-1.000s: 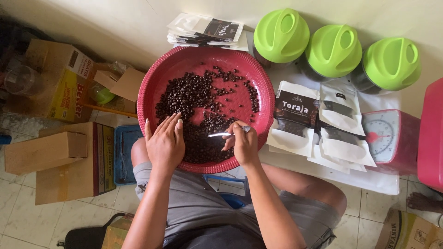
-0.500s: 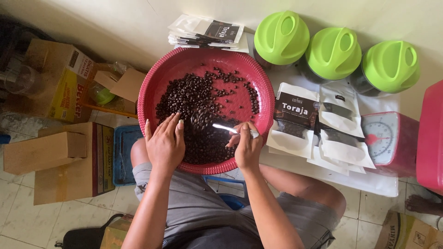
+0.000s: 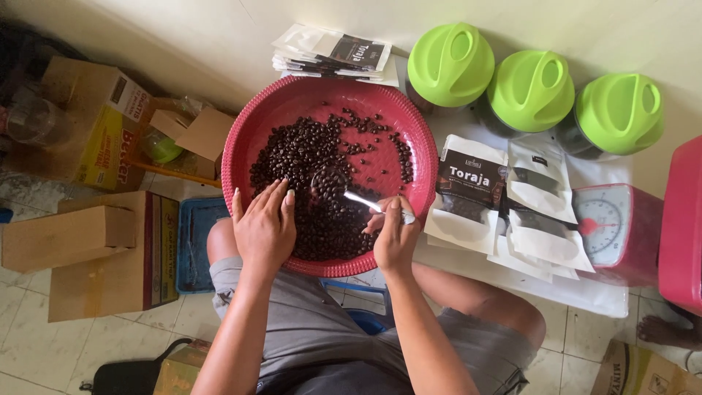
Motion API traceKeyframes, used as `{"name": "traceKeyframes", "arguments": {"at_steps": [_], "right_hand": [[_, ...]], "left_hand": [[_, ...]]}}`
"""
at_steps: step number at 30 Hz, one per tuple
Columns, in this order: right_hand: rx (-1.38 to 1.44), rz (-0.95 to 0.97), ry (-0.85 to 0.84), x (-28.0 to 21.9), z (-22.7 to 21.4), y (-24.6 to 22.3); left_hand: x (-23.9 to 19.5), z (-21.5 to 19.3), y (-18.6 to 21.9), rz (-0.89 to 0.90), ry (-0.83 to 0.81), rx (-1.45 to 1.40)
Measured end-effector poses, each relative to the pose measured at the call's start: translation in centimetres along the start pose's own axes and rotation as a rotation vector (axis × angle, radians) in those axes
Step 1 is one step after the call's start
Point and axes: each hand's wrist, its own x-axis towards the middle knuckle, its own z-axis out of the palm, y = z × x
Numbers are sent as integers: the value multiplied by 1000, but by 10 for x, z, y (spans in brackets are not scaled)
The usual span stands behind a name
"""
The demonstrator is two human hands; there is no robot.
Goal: Transferring roasted coffee beans from a bowl into small bags using a spoon for packaging.
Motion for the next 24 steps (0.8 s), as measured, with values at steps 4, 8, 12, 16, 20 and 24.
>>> {"name": "traceKeyframes", "arguments": {"at_steps": [4,8,12,16,20,24], "right_hand": [[-82,-18,-10,-2,0,0],[-42,-21,15,-1,1,-2],[-25,-11,23,-3,0,5],[-59,-32,20,-3,0,2],[-64,-28,18,-2,1,5],[-74,-16,20,-2,2,0]], "left_hand": [[0,-2,1,9,7,-7],[0,-1,0,10,15,-7],[0,-4,3,2,6,-16],[1,-4,3,11,2,-16],[1,-5,2,12,3,-9],[1,-4,2,22,8,6]]}}
